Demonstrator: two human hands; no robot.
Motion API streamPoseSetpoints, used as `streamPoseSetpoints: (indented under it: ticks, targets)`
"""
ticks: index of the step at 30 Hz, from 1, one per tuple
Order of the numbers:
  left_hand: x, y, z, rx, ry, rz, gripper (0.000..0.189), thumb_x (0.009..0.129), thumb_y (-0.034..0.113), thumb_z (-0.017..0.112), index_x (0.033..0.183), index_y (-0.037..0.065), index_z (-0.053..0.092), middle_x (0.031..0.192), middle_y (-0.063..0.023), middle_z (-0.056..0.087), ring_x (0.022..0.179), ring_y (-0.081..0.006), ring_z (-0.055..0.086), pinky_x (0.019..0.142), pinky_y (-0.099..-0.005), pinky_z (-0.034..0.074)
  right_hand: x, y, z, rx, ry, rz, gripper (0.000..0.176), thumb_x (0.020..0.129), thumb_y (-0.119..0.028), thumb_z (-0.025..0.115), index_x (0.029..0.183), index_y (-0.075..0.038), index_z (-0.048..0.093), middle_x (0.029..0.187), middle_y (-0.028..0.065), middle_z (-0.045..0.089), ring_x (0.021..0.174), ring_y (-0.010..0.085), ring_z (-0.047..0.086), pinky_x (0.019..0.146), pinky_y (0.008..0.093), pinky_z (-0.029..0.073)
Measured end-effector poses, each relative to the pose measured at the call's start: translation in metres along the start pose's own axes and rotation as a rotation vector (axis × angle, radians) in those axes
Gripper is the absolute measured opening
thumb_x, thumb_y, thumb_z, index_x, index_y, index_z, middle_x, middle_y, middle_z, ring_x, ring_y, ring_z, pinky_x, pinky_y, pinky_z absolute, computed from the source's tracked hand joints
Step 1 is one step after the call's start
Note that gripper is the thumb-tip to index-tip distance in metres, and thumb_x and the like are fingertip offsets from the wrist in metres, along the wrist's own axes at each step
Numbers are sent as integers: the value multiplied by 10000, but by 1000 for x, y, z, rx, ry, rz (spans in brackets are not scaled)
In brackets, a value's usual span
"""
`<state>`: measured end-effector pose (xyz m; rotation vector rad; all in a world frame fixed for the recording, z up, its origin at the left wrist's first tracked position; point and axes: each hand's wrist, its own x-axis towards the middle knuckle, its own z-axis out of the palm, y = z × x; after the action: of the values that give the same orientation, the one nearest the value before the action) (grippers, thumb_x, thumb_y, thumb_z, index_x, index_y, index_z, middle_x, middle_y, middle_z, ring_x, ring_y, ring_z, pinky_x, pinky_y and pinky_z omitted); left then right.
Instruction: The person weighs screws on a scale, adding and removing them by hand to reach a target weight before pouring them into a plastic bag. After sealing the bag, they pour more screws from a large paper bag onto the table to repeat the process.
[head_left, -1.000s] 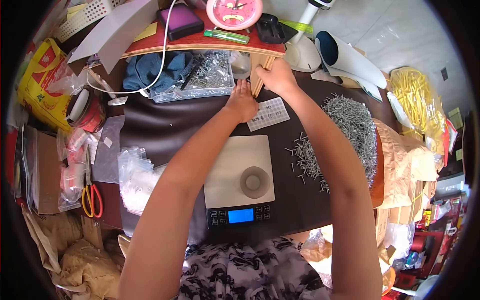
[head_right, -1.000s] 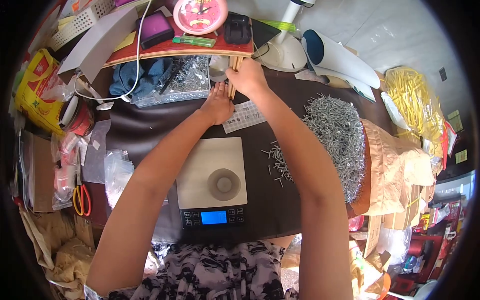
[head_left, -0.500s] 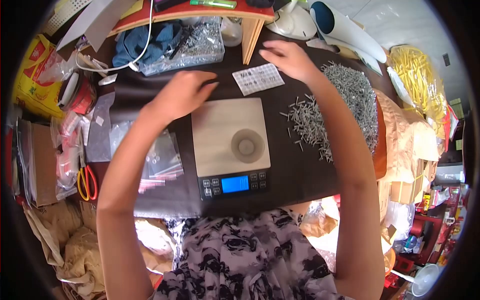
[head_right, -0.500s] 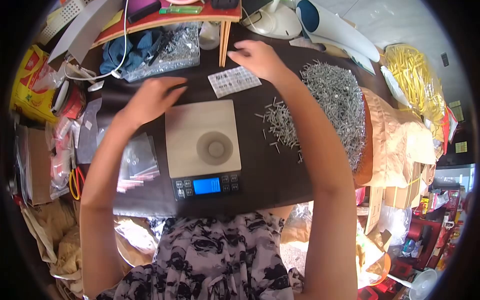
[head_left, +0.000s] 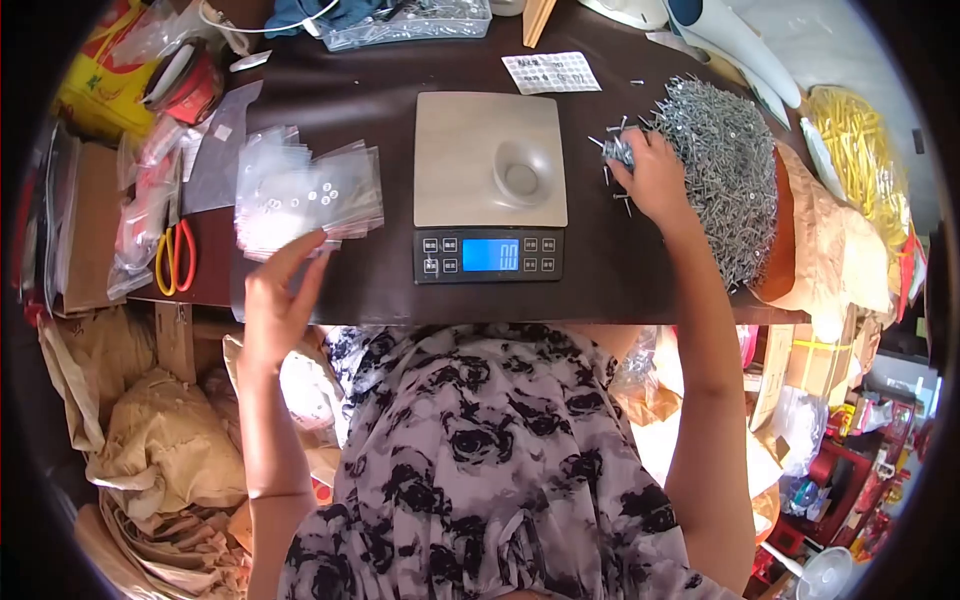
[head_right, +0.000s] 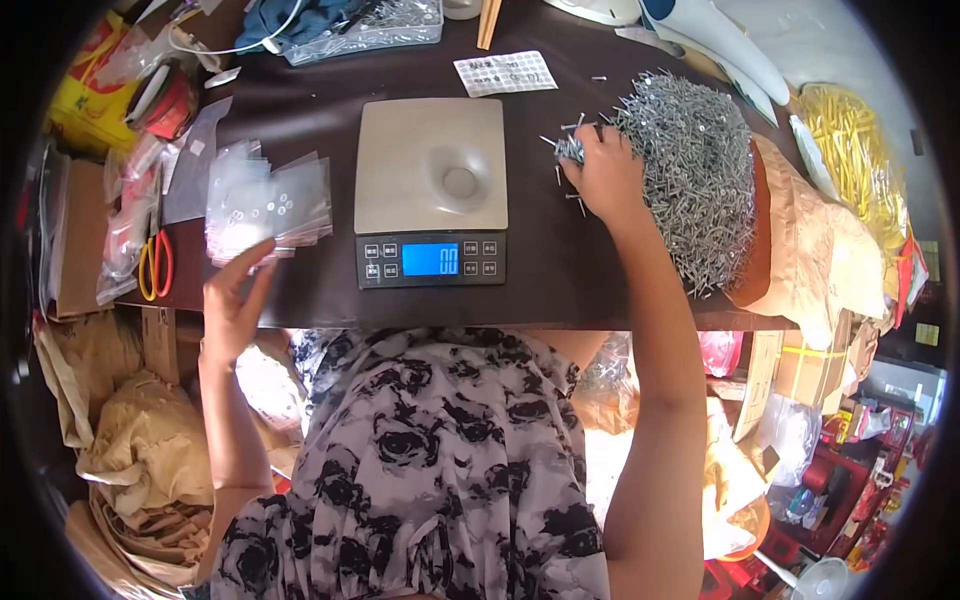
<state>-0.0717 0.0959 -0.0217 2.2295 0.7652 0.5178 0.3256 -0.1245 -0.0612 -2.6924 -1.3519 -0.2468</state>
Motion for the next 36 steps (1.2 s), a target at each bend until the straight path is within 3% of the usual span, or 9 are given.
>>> streamPoseSetpoints:
  ticks: [3, 12, 14, 15, 18, 23, 26, 28, 36]
  targets:
    - [-13, -3, 4, 39, 39, 63, 246, 837, 16, 636, 1078, -31, 650, 1097, -178, 663, 1054, -264, 638, 901, -336, 485, 2, 14, -5, 201, -78, -55, 434, 703, -162, 724, 1106, -116, 568, 1050, 174, 551, 986, 391, 547, 829, 467, 465]
    - [26, -4, 37, 325, 23, 306, 284, 792, -12, 649, 1075, -6, 647, 1222, -193, 586, 1233, -385, 480, 1031, -459, 379, 5, 15, -4, 423, -9, -145, 314, 629, -21, 690, 926, -66, 598, 908, 148, 589, 785, 323, 591, 696, 391, 477]
    - [31, -17, 49, 349, 63, 316, 240, 804, -6, 629, 1043, -14, 647, 1144, -181, 626, 1175, -351, 537, 982, -449, 426, 3, 19, -4, 501, -21, -101, 289, 631, 0, 676, 903, -58, 597, 872, 139, 590, 744, 298, 586, 667, 369, 474]
    - [33, -23, 52, 329, 64, 314, 228, 807, -16, 622, 1033, -12, 650, 1126, -176, 635, 1149, -346, 558, 959, -432, 448, 1, 20, -8, 523, 57, -120, 257, 665, 6, 677, 909, -68, 646, 764, 90, 604, 667, 198, 580, 612, 312, 457]
    - [31, -28, 56, 247, 132, 278, 198, 814, -41, 608, 1002, -1, 658, 1047, -156, 661, 1024, -325, 625, 852, -380, 510, 0, 25, -31, 611, -128, 237, 245, 721, -34, 707, 962, -75, 693, 709, 34, 627, 622, 113, 557, 588, 271, 442]
    - [26, -20, 46, 183, 268, 273, 143, 817, -47, 624, 946, 7, 659, 926, -141, 659, 797, -298, 655, 708, -357, 535, -1, 47, -34, 809, -81, 260, 259, 764, -95, 742, 1017, -49, 707, 763, 25, 669, 662, 71, 579, 612, 221, 447]
    - [20, -21, 45, 184, 330, 226, 151, 806, -49, 639, 941, 16, 660, 941, -139, 641, 847, -299, 654, 741, -356, 535, 1, 45, -44, 842, -92, 316, 277, 783, -103, 737, 1046, -27, 690, 858, 37, 679, 743, 82, 598, 683, 219, 468]
    - [16, -34, 53, 216, 305, 273, 181, 792, -46, 653, 954, 33, 666, 942, -124, 609, 985, -309, 619, 905, -412, 481, 1, 44, -49, 852, -106, 346, 287, 793, -105, 733, 1061, -20, 681, 900, 39, 679, 778, 88, 603, 716, 221, 477]
    - [24, -52, 59, 255, 276, 310, 181, 812, -7, 642, 988, 30, 660, 1068, -126, 608, 1133, -322, 556, 988, -446, 408, 3, 53, -44, 847, -114, 314, 289, 788, -105, 730, 1060, -20, 684, 865, 31, 675, 758, 80, 593, 680, 217, 469]
